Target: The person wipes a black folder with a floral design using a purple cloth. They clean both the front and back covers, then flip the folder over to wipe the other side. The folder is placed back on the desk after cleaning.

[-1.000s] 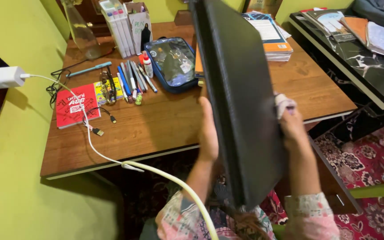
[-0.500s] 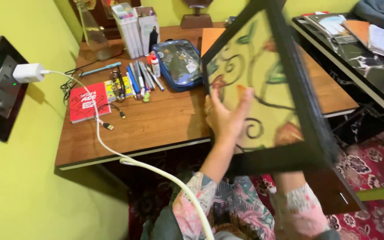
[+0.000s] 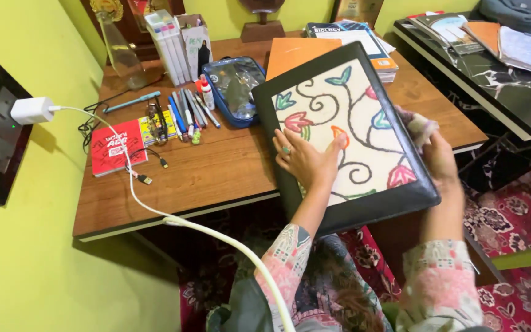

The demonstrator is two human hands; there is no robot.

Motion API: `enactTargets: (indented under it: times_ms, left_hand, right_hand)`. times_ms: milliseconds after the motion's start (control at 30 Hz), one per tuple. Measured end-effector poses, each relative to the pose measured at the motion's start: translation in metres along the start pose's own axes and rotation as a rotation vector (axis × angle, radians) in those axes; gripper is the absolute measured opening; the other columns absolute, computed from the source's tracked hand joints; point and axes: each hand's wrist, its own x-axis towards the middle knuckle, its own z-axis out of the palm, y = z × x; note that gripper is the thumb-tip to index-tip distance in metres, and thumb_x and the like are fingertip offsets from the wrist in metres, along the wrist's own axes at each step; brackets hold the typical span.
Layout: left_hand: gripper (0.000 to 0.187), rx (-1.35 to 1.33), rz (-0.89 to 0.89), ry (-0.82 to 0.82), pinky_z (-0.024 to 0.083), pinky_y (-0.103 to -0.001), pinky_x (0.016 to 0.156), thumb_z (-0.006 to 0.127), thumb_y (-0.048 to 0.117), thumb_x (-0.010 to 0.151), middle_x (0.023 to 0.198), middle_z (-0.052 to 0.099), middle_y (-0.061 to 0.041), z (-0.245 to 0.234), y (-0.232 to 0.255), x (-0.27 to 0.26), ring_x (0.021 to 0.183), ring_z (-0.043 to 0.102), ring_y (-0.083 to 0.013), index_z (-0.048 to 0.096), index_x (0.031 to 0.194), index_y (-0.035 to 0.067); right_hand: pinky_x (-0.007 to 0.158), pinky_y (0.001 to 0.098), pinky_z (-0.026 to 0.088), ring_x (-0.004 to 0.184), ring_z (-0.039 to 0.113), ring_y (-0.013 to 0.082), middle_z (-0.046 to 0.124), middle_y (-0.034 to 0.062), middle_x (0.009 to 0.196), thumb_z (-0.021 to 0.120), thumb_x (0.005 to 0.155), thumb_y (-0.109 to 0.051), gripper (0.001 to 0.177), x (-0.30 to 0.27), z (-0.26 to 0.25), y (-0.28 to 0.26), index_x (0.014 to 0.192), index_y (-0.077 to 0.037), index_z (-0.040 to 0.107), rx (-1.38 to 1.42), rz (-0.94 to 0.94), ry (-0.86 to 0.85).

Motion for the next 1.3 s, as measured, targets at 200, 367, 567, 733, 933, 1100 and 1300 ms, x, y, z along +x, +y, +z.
enactTargets:
  times_ms: [200, 367, 567, 733, 933, 1100, 1300]
  left_hand:
    - [0.114, 0.088, 0.114, 0.024, 0.020, -0.056, 0.123, 0.087, 0.047, 0.072, 0.168, 0.031, -0.017, 0.015, -0.007, -0.009, 0.152, 0.026, -0.0370, 0.030, 0.156, -0.006]
    - [0.115, 0.087, 0.001, 0.023, 0.024, -0.057, 0.111, 0.097, 0.041, 0.060, 0.156, 0.032, -0.025, -0.027, -0.030, 0.014, 0.141, 0.029, -0.0452, 0.035, 0.149, 0.002]
    - [0.094, -0.283, -0.180, -0.115, 0.047, -0.042, 0.101, 0.088, 0.035, 0.069, 0.129, 0.065, -0.018, -0.041, -0.039, 0.016, 0.118, 0.063, -0.0340, 0.044, 0.147, 0.005]
    - [0.081, -0.567, -0.204, -0.217, 0.052, -0.037, 0.095, 0.085, 0.031, 0.076, 0.123, 0.068, -0.016, -0.030, -0.069, 0.024, 0.110, 0.067, -0.0259, 0.047, 0.141, 0.001]
    - [0.061, -0.726, -0.156, -0.233, 0.051, -0.034, 0.096, 0.077, 0.026, 0.089, 0.123, 0.068, -0.013, -0.015, -0.102, 0.030, 0.110, 0.065, -0.0209, 0.052, 0.138, -0.002]
    - [0.063, -0.759, -0.171, -0.204, 0.051, -0.034, 0.096, 0.077, 0.023, 0.089, 0.123, 0.066, -0.013, -0.021, -0.092, 0.020, 0.110, 0.064, -0.0211, 0.049, 0.139, -0.001]
    - [0.058, -0.720, -0.119, -0.155, 0.051, -0.033, 0.097, 0.077, 0.022, 0.088, 0.121, 0.069, -0.014, -0.024, -0.085, 0.016, 0.109, 0.066, -0.0216, 0.053, 0.136, -0.001]
  right_hand:
    - [0.094, 0.0270, 0.049, 0.109, 0.061, 0.0169, 0.063, 0.0101, 0.124, 0.063, 0.094, -0.005, 0.049, 0.021, -0.064, 0.037, 0.142, -0.001, 0.052, -0.709, -0.029, 0.136]
    - [0.096, 0.0281, 0.050, 0.112, 0.062, 0.0169, 0.064, 0.0097, 0.126, 0.065, 0.092, -0.007, 0.050, 0.021, -0.066, 0.050, 0.140, -0.001, 0.052, -0.805, -0.139, 0.222]
    - [0.100, 0.0537, 0.040, 0.124, 0.047, 0.0418, 0.055, 0.0253, 0.134, 0.074, 0.088, -0.006, 0.050, -0.004, 0.012, 0.071, 0.136, -0.007, 0.059, -1.539, -0.564, 0.490]
    - [0.103, 0.0534, 0.039, 0.123, 0.052, 0.0389, 0.059, 0.0163, 0.134, 0.075, 0.080, -0.014, 0.056, -0.010, 0.096, 0.115, 0.135, -0.013, 0.061, -1.587, -0.831, 0.160]
    - [0.103, 0.0512, 0.040, 0.124, 0.054, 0.0394, 0.059, 0.0149, 0.141, 0.071, 0.077, -0.007, 0.059, 0.007, 0.119, 0.126, 0.135, -0.017, 0.063, -1.553, -0.850, 0.010]
    - [0.103, 0.0543, 0.038, 0.127, 0.047, 0.0428, 0.053, 0.0206, 0.143, 0.071, 0.077, -0.004, 0.062, 0.053, 0.075, 0.088, 0.137, -0.019, 0.066, -1.636, -0.832, 0.211]
    - [0.104, 0.0555, 0.036, 0.123, 0.047, 0.0420, 0.053, 0.0206, 0.144, 0.069, 0.077, -0.005, 0.064, 0.067, 0.084, 0.087, 0.140, -0.015, 0.064, -1.620, -0.824, 0.266]
